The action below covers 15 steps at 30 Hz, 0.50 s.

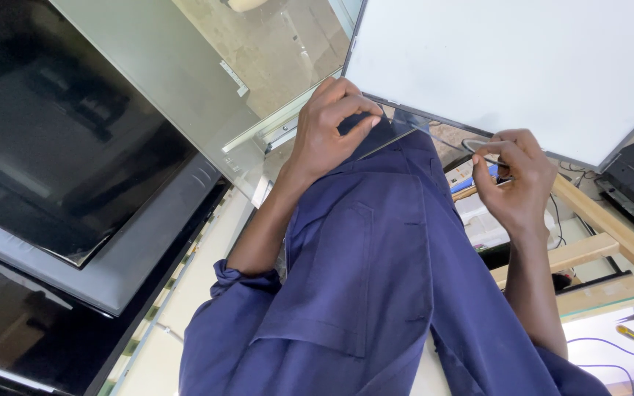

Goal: The person applies a circular adhesive seal to the edge of a white rectangular panel, likely a TV screen, using both hands to smooth it down. They then use scissors to trim the excess seal material along the panel's edge.

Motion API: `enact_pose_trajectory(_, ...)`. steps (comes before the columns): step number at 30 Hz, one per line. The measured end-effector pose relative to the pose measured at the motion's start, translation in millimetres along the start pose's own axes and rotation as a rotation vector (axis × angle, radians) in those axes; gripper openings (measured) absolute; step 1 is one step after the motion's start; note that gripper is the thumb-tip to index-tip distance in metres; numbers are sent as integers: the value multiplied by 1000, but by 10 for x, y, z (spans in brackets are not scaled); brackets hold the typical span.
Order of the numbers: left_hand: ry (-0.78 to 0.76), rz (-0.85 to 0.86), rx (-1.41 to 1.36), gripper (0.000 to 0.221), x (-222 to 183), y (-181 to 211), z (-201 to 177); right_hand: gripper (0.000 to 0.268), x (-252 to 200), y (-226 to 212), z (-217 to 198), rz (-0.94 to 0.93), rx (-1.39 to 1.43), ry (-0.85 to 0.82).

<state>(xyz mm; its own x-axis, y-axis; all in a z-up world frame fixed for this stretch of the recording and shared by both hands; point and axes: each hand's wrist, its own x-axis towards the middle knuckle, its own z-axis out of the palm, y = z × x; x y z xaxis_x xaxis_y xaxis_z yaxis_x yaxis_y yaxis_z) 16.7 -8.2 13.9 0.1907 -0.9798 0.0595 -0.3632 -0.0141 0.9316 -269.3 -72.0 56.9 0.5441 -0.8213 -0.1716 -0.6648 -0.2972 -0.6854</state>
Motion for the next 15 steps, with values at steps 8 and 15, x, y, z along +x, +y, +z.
enact_pose_trajectory(8,-185,48,200,5,-31,449,-147,17,153,-378,81,-230,-194,-49)
enact_pose_trajectory(15,-210,114,272,5,-85,539,-78,25,454,-698,234,-149,401,-220)
